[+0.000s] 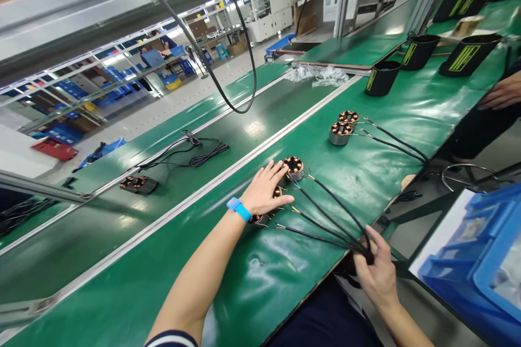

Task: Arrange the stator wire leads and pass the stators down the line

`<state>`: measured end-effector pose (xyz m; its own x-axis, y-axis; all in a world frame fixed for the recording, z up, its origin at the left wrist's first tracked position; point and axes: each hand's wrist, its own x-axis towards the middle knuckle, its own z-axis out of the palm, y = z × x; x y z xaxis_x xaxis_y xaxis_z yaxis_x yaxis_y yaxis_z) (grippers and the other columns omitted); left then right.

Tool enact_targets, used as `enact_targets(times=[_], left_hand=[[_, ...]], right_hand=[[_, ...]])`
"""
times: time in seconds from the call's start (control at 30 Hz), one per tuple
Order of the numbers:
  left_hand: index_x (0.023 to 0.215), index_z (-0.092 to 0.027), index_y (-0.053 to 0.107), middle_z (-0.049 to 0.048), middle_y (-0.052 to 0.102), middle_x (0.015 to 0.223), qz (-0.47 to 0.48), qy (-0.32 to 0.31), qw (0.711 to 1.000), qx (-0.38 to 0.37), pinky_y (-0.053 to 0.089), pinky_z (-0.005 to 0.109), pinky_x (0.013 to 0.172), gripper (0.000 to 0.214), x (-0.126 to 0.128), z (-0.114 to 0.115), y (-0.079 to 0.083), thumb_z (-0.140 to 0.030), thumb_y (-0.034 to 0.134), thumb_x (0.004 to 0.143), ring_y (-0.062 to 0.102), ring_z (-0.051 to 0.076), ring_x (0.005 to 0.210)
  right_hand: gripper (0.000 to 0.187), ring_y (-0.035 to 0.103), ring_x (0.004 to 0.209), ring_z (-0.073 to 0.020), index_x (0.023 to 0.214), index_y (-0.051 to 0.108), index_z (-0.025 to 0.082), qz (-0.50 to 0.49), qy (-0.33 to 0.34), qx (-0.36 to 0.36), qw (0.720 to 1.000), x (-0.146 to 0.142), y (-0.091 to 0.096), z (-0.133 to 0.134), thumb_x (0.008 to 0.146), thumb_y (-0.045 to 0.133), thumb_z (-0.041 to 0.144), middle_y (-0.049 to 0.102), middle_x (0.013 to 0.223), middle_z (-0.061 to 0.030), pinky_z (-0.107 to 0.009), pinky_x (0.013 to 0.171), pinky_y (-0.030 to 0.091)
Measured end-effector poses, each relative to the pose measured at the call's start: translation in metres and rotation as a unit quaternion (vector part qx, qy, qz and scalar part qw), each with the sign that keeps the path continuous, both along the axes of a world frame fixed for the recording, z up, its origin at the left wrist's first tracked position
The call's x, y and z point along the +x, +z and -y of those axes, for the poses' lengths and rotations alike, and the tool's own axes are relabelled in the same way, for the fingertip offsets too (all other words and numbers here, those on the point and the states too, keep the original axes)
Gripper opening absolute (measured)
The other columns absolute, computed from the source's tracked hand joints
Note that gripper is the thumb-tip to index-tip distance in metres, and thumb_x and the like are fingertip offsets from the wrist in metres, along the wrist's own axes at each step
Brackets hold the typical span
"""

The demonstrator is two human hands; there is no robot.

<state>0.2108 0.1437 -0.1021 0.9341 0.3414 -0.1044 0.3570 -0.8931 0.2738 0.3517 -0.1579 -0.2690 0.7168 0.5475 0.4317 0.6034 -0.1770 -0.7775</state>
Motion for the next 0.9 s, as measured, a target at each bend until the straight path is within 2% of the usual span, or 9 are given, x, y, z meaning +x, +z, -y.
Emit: enact_targets(times=[0.17,0.27,0.47,0.57,0.6,0.67,0.73,0.8,0.9], left_hand=[[0.164,-0.022,0.018,0.0063,0.008,0.169,0.020,0.039,0.999,-0.007,0.016,0.059,0.129,0.090,0.052,0.008,-0.003,-0.076,0.048,0.098,0.000,0.031,0.158],[0.163,-0.022,0.021,0.0054,0.010,0.169,0.032,0.056,0.998,-0.005,0.018,0.056,0.129,0.092,0.088,0.012,-0.006,-0.081,0.042,0.096,0.001,0.030,0.158],[0.164,-0.025,0.018,0.0044,0.006,0.170,0.049,0.076,0.996,-0.022,0.016,0.059,0.129,0.097,0.145,0.019,-0.006,-0.088,0.033,0.093,-0.001,0.032,0.158],[0.162,-0.040,0.018,-0.0002,0.001,0.170,0.058,0.058,0.996,-0.022,0.017,0.064,0.126,0.088,0.161,0.020,-0.004,-0.089,0.036,0.092,0.000,0.038,0.157],[0.161,-0.045,0.020,-0.0021,0.002,0.170,0.057,0.050,0.997,-0.022,0.018,0.065,0.126,0.084,0.166,0.020,-0.004,-0.089,0.036,0.091,0.000,0.040,0.156],[0.159,-0.048,0.025,-0.0040,0.008,0.170,0.054,0.045,0.997,-0.025,0.017,0.067,0.125,0.081,0.175,0.019,-0.003,-0.090,0.035,0.091,-0.002,0.043,0.155],[0.159,-0.046,0.029,-0.0034,0.012,0.169,0.052,0.050,0.997,-0.029,0.015,0.069,0.125,0.083,0.187,0.017,-0.002,-0.092,0.034,0.089,-0.003,0.044,0.155],[0.158,-0.045,0.032,-0.0028,0.013,0.169,0.057,0.051,0.997,-0.029,0.014,0.069,0.125,0.085,0.201,0.014,-0.003,-0.093,0.035,0.088,-0.003,0.045,0.155],[0.157,-0.044,0.035,-0.0014,0.015,0.169,0.068,0.046,0.996,-0.030,0.014,0.069,0.124,0.087,0.228,0.008,-0.007,-0.094,0.036,0.086,-0.001,0.046,0.155]], right_hand=[[0.057,0.071,0.074,-0.0250,0.136,0.062,0.019,-0.015,-0.088,-0.101,0.991,0.066,0.031,-0.002,0.085,0.055,0.043,0.072,0.094,-0.0093,-0.034,0.067,0.057],[0.063,0.070,0.085,-0.0292,0.138,0.062,0.020,-0.011,-0.147,-0.123,0.981,0.108,0.040,-0.013,0.079,0.050,0.038,0.071,0.104,-0.0116,-0.041,0.076,0.057],[0.095,0.054,0.122,-0.0424,0.161,0.029,0.006,-0.029,-0.271,-0.065,0.960,0.164,0.036,-0.049,0.081,0.054,0.050,0.055,0.135,-0.0258,-0.056,0.098,0.047],[0.101,0.061,0.112,-0.0388,0.164,0.018,0.003,-0.052,-0.313,-0.025,0.948,0.184,0.028,-0.066,0.079,0.054,0.046,0.044,0.149,-0.0292,-0.053,0.095,0.049],[0.099,0.064,0.104,-0.0364,0.164,0.019,0.005,-0.056,-0.315,-0.017,0.947,0.190,0.025,-0.070,0.078,0.052,0.042,0.049,0.146,-0.0271,-0.052,0.092,0.050],[0.089,0.067,0.093,-0.0329,0.159,0.036,0.011,-0.057,-0.316,0.001,0.947,0.203,0.021,-0.077,0.076,0.049,0.038,0.063,0.130,-0.0189,-0.048,0.086,0.053],[0.072,0.068,0.097,-0.0324,0.145,0.056,0.014,-0.042,-0.325,0.018,0.945,0.217,0.017,-0.081,0.078,0.046,0.036,0.069,0.115,-0.0131,-0.046,0.088,0.053],[0.061,0.067,0.103,-0.0327,0.134,0.065,0.012,-0.022,-0.346,0.029,0.938,0.232,0.015,-0.082,0.081,0.043,0.033,0.069,0.114,-0.0134,-0.045,0.093,0.052],[0.053,0.068,0.100,-0.0309,0.134,0.062,0.006,0.007,-0.354,0.023,0.935,0.253,0.015,-0.078,0.092,0.040,0.029,0.066,0.117,-0.0200,-0.045,0.091,0.055]])
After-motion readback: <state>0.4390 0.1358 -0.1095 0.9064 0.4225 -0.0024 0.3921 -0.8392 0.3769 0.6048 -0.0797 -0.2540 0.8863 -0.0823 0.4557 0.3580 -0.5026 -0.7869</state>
